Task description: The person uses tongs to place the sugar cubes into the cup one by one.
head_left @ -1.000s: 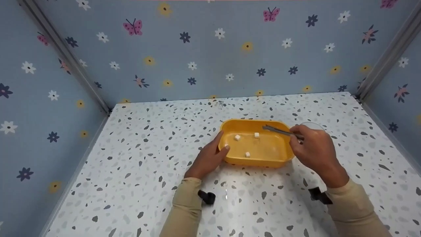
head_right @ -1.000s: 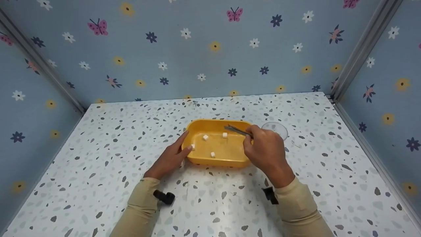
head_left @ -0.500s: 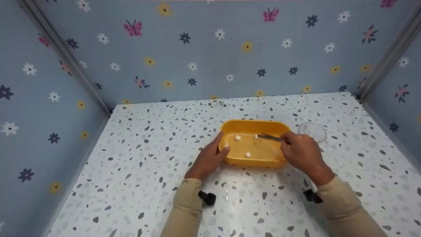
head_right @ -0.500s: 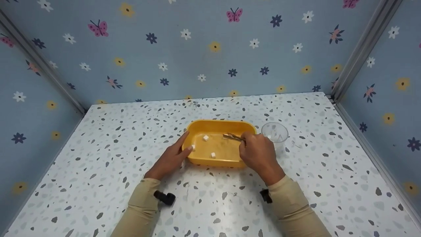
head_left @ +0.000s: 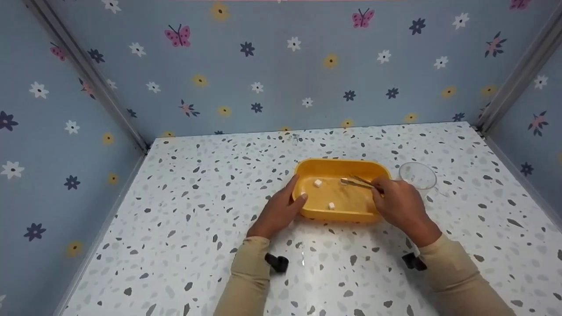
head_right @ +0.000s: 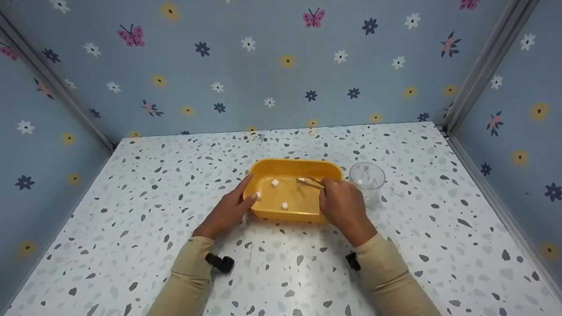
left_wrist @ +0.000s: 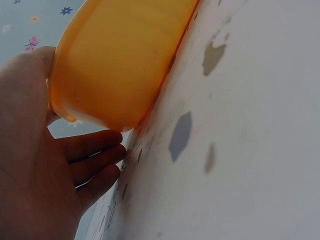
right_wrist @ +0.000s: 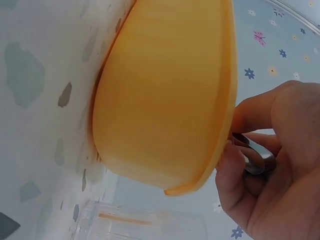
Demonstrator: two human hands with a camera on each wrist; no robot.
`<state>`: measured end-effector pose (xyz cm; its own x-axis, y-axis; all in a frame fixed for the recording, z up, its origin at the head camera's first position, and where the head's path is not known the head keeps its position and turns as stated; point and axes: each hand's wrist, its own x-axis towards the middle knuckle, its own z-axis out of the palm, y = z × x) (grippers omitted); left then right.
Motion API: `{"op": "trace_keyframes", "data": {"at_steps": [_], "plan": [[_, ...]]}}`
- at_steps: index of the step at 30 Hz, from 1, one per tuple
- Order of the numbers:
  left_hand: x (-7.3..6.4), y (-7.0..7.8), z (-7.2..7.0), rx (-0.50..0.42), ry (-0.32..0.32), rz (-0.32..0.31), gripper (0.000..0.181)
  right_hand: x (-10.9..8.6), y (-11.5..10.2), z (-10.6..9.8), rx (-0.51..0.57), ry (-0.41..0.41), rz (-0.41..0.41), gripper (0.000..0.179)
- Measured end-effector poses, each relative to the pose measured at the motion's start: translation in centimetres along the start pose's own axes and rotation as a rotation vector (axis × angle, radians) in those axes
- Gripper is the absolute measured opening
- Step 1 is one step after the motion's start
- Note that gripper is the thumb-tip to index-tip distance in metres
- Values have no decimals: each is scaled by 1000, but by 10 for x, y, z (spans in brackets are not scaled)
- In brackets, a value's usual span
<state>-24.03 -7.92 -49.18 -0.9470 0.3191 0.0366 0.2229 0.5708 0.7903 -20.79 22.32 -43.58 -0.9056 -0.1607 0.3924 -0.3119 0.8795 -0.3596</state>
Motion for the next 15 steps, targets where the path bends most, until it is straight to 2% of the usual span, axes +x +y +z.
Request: {"op": "trace_keyframes", "data": {"at_steps": [15], "plan": [[0, -1, 2, 14, -3, -32, 72, 0, 2, 7, 12, -91, 38, 18]]}}
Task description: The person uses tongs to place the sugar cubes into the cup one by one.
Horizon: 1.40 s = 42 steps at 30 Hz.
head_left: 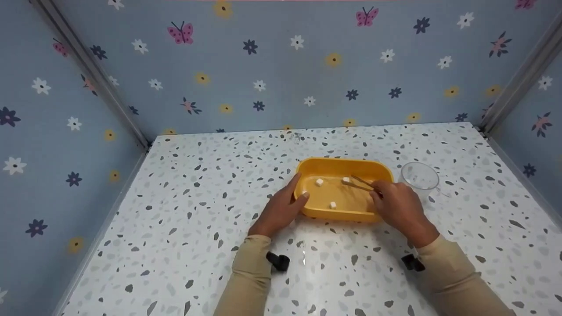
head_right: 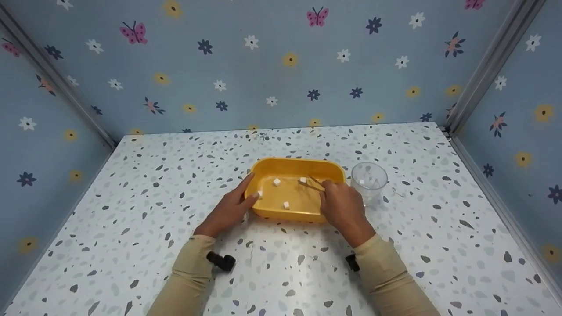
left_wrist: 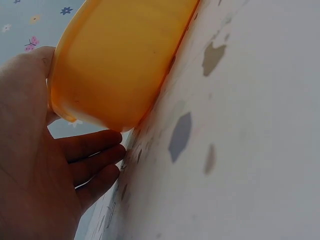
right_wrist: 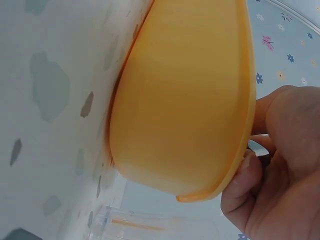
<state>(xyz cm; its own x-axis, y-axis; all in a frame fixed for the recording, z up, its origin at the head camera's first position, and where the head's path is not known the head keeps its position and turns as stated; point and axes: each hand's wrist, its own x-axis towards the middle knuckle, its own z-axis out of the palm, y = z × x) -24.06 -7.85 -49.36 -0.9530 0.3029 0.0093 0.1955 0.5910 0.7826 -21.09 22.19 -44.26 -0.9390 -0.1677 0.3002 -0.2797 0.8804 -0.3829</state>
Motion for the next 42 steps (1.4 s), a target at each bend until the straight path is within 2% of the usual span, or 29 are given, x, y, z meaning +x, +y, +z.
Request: {"op": "trace_keyframes", "data": {"at_steps": [3, 11, 29, 42], "plan": [[0, 0, 0, 1, -1, -6, 72, 0, 0, 2, 6, -9, 13, 17], [-1, 3, 0, -10, -4, -29, 70, -1, 0, 6, 4, -1, -15, 15], [-2, 1, -2, -12, 4, -4, 71, -1, -7, 5, -38, 6, -40, 13], [-1, 4, -2, -16, 0, -1, 69, -4, -15, -5, -24, 58, -66, 13]]}}
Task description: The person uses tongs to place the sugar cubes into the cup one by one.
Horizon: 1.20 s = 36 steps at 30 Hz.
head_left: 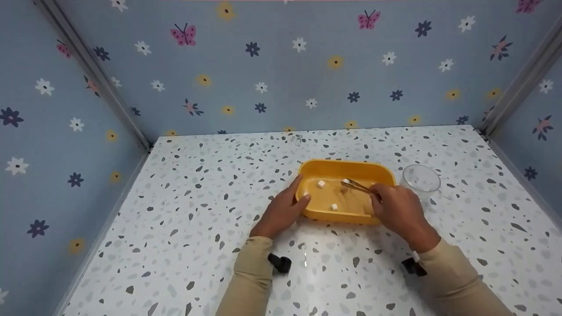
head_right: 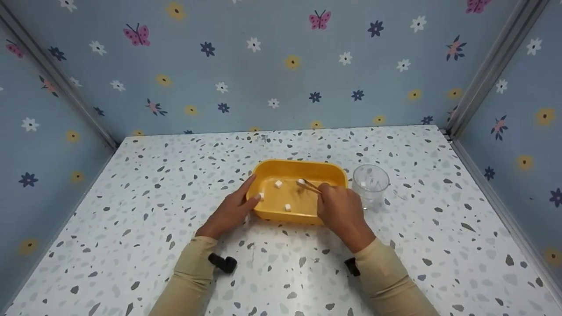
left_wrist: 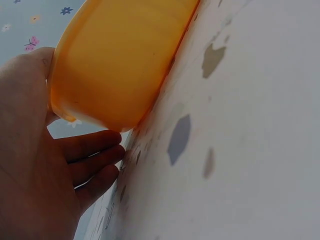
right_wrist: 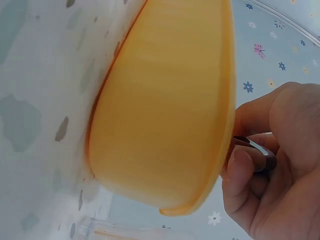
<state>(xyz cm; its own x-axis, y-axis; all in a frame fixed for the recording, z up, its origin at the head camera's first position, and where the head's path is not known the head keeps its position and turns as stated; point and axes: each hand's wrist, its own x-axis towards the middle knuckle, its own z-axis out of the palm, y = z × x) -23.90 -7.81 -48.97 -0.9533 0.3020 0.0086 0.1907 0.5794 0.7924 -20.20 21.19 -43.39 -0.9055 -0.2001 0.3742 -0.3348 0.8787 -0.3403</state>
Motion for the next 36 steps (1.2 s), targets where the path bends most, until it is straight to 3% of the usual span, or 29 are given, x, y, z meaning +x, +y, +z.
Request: {"op": "trace_keyframes", "data": {"at_steps": [14, 36], "plan": [[-1, -1, 1, -30, 2, -12, 69, -1, -6, -15, -55, 47, -19, 13], [1, -2, 1, -28, 1, -6, 69, -3, -6, -40, -44, 99, -32, 13]]}}
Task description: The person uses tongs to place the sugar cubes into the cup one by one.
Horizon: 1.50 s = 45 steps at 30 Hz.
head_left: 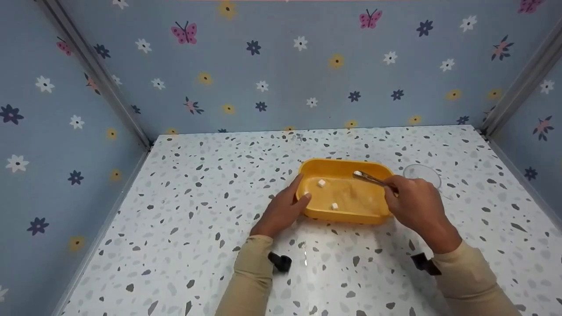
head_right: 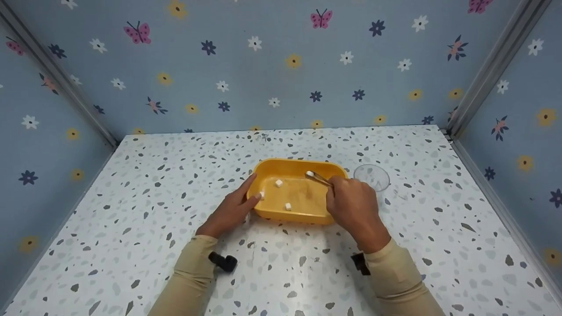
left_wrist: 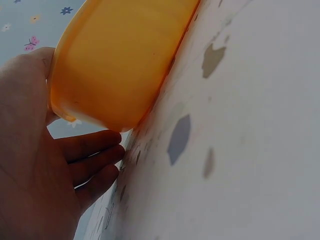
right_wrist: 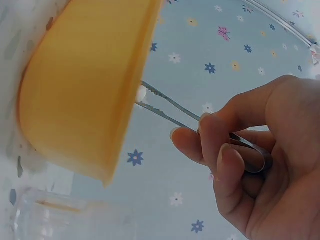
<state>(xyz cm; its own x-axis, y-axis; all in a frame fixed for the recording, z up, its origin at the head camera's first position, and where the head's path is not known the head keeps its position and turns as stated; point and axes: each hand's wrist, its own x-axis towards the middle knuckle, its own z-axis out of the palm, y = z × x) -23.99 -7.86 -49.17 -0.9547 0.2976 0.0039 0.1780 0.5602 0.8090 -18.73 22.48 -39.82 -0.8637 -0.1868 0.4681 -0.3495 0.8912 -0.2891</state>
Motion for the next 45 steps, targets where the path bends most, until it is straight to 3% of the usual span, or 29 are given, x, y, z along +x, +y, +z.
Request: {"op": "trace_keyframes", "data": {"at_steps": [7, 24, 39, 45], "plan": [[1, 0, -1, 8, 1, 29, 70, -1, 6, -13, 12, 58, -1, 15], [2, -3, 1, 19, 6, 23, 69, 0, 7, -33, -28, 74, 38, 15], [0, -1, 0, 13, 4, 14, 70, -2, 18, -53, -36, 70, 114, 19], [0, -1, 0, 7, 4, 15, 70, -4, 23, -62, -55, 33, 183, 22]]}}
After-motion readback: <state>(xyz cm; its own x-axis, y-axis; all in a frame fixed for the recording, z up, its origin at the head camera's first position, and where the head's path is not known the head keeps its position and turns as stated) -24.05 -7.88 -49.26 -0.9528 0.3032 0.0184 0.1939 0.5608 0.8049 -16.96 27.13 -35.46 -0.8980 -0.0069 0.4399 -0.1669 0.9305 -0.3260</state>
